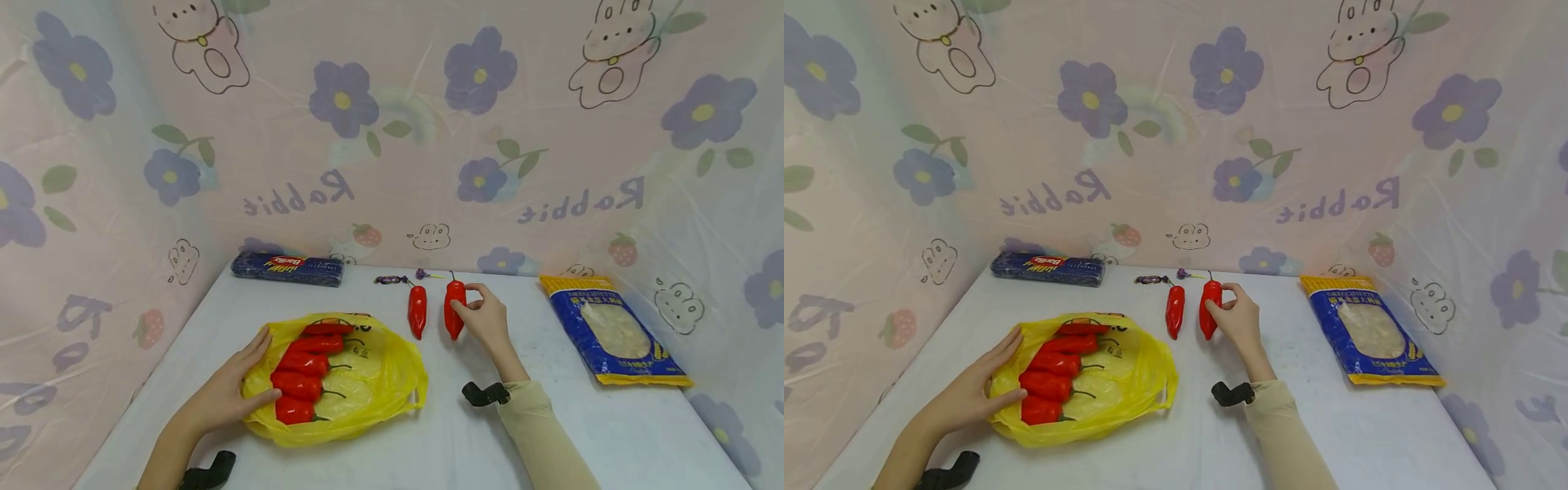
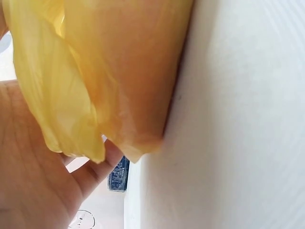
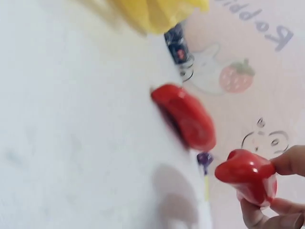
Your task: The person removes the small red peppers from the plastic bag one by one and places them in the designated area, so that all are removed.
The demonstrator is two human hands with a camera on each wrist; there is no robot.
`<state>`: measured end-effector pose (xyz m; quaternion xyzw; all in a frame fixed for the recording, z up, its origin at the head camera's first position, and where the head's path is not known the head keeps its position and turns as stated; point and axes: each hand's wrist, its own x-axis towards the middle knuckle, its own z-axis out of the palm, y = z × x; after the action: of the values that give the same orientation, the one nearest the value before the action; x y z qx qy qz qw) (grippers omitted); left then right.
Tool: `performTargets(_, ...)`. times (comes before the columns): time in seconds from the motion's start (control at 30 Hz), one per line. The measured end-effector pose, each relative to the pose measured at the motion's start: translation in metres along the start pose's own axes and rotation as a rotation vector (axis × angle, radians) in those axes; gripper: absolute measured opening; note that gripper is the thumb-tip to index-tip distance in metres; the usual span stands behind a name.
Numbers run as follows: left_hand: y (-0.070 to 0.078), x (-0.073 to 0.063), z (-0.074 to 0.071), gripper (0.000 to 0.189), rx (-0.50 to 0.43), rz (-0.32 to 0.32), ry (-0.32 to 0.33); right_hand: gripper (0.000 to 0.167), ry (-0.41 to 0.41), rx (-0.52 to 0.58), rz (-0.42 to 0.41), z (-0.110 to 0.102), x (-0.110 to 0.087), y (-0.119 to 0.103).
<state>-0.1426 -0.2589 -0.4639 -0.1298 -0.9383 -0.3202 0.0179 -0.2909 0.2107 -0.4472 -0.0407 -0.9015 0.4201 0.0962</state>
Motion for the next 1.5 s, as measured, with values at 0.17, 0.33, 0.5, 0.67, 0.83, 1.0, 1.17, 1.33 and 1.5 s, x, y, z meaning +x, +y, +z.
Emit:
performTargets(0.17,0.001,-0.001,-0.001,0.100,-0.003,-0.008,-0.005,0.050,-0.008,-0.013,0.033,0.003,0.008,0.016)
performTargets(0.33,0.001,-0.002,-0.001,0.100,-0.013,-0.012,-0.009,0.049,-0.009,-0.023,0.042,0.007,0.012,0.028)
performTargets(0.5,0.001,-0.001,0.000,0.100,-0.016,-0.018,-0.014,0.047,0.004,-0.019,0.045,0.010,0.016,0.037)
performTargets(0.67,-0.001,-0.001,0.001,0.101,-0.013,-0.022,-0.017,0.049,0.012,-0.016,0.059,0.012,0.019,0.040)
performTargets(0.83,-0.001,-0.001,0.000,0.101,-0.006,-0.023,-0.017,0.051,0.021,-0.010,0.067,0.013,0.022,0.040)
performTargets(1.0,-0.001,0.000,0.001,0.101,-0.001,-0.022,-0.016,0.051,0.020,0.002,0.116,0.013,0.022,0.039)
performTargets(1.17,0.000,-0.001,0.001,0.102,-0.004,-0.025,-0.014,0.052,0.014,0.004,0.144,0.015,0.019,0.040)
performTargets(1.33,0.000,0.000,0.001,0.101,-0.002,-0.026,-0.014,0.053,0.000,-0.001,0.138,0.015,0.018,0.038)
performTargets(1.5,-0.001,0.001,0.001,0.101,0.010,-0.024,-0.013,0.055,-0.017,-0.005,0.140,0.013,0.019,0.036)
